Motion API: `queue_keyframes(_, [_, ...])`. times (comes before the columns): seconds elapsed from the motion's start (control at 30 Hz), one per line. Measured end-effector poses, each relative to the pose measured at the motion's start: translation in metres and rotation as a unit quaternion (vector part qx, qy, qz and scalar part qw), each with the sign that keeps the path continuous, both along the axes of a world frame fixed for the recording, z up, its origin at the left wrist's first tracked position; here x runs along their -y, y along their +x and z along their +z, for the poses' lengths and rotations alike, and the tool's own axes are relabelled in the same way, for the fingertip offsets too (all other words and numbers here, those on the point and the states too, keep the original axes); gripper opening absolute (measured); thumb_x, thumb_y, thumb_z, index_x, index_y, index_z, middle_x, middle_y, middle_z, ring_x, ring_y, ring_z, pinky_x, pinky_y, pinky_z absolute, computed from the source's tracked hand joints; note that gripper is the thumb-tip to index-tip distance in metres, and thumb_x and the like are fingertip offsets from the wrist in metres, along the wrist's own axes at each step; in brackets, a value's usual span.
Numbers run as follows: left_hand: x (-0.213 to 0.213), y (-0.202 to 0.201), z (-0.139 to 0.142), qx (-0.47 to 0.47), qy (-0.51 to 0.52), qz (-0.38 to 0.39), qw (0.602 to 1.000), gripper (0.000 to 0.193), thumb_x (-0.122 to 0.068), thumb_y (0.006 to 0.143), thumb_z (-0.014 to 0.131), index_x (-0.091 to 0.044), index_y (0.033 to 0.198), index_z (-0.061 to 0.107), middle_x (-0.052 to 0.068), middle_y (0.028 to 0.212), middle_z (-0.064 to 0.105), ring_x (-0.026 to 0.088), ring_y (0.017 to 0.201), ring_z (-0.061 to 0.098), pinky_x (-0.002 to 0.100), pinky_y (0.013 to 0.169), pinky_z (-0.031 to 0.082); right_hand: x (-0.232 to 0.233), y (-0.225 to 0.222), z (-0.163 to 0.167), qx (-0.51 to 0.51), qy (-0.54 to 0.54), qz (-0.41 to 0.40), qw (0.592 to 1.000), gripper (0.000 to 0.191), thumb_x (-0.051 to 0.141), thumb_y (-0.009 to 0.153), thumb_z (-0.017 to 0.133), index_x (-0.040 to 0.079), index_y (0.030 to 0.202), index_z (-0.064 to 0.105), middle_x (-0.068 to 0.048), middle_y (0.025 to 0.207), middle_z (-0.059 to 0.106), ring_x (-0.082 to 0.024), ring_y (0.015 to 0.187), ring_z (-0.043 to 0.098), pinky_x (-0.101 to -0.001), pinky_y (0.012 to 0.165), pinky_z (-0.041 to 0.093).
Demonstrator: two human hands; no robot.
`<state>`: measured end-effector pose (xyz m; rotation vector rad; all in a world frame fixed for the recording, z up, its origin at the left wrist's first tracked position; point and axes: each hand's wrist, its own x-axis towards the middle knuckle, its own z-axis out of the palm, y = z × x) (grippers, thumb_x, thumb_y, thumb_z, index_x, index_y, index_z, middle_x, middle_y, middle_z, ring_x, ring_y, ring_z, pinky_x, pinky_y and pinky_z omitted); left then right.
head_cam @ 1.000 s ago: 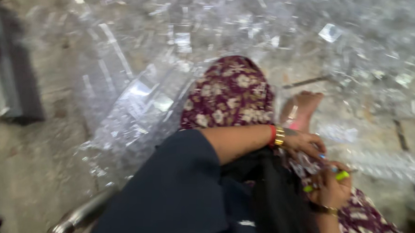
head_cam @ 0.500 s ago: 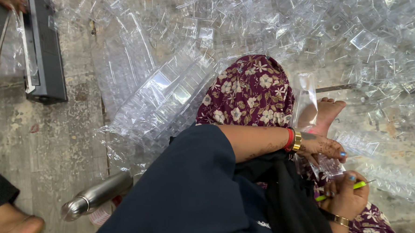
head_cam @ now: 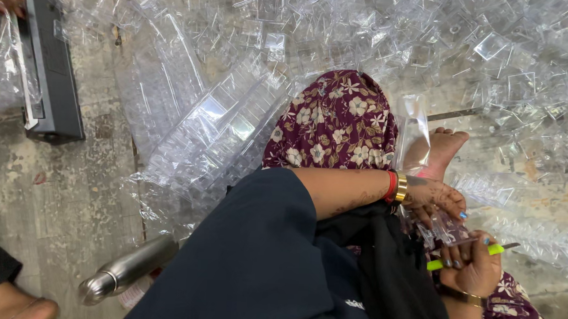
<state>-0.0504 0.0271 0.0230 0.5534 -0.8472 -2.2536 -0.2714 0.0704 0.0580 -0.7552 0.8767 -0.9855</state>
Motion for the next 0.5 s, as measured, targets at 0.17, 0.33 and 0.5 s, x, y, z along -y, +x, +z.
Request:
queue_keyframes(0.17, [-0.006,0.008,0.017,0.012,-0.004,0.003,1.000,0.037,-0.035,0.088,0.074,-0.011,0.114,0.065,0.007,0.108,0.072,0.020,0.075,0.073,0.034,0.059,0.063,0.000,-0.004,-0.001,-0.009,-0.019,0.004,1.000,0.008,0.017,0.112,0.063,0.014,0.104,0.062,0.002,0.067,0.040,-0.010,0.054,0.034,-0.0256,0.050,0.030])
queue_keyframes(0.33, [-0.001,0.002,0.008,0.021,0.026,0.018,0.999,0.044,-0.036,0.084,0.077,-0.011,0.117,0.063,0.012,0.111,0.070,0.027,0.080,0.071,0.039,0.061,0.062,0.000,-0.006,-0.009,-0.017,-0.035,-0.012,0.999,0.009,0.020,0.110,0.066,0.015,0.108,0.060,0.002,0.066,0.040,-0.010,0.054,0.036,-0.0266,0.050,0.032])
queue_keyframes(0.5, [0.015,0.004,-0.017,0.194,-0.676,0.240,0.669,0.078,-0.056,0.076,0.091,-0.009,0.131,0.060,0.016,0.127,0.062,0.038,0.121,0.058,0.049,0.104,0.052,0.005,0.001,-0.029,-0.109,-0.052,-0.120,0.985,0.012,0.011,0.108,0.062,0.018,0.116,0.055,0.003,0.070,0.042,-0.010,0.050,0.036,-0.0272,0.044,0.031])
